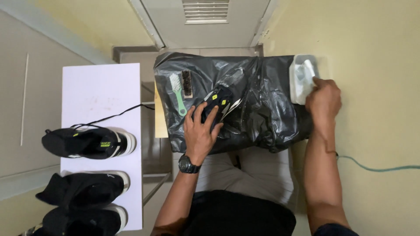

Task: The person scrubs a black and white sneaker with a toothbrush dipped in soapy water. They repeatedly dip the brush into a container of soapy water and scrub different parts of the shoe, including the upper, sides, and sole, while holding the shoe steady with the other hand.

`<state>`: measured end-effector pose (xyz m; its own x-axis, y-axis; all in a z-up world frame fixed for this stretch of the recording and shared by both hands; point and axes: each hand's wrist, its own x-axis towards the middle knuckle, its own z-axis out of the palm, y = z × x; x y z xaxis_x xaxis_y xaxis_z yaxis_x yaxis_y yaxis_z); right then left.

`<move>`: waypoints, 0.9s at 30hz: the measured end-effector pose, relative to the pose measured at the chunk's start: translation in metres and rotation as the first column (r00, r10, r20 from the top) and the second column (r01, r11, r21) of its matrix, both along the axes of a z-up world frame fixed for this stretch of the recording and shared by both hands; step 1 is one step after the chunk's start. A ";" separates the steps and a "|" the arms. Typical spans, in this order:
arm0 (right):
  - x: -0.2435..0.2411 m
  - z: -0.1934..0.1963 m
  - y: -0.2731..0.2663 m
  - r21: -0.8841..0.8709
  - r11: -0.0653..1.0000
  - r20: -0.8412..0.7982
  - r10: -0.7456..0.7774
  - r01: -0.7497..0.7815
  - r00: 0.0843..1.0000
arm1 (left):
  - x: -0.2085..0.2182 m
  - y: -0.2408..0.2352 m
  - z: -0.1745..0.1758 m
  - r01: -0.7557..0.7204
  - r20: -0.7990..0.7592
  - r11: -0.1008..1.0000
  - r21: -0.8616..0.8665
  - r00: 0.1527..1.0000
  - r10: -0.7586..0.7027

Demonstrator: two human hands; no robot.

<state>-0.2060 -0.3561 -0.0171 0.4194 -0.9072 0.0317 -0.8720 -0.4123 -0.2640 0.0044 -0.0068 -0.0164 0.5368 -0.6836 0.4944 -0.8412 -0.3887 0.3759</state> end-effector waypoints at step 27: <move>0.088 -0.045 0.107 -0.367 0.875 0.256 0.421 -0.315 0.870 | -0.005 -0.001 0.010 -0.028 -0.069 1.000 -0.015 0.997 0.027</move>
<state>-0.1185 -0.2487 -0.0624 0.6389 -0.6099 0.4689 -0.5290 -0.7908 -0.3078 -0.0003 -0.0075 -0.0063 0.5884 -0.6608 0.4660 -0.8022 -0.4046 0.4391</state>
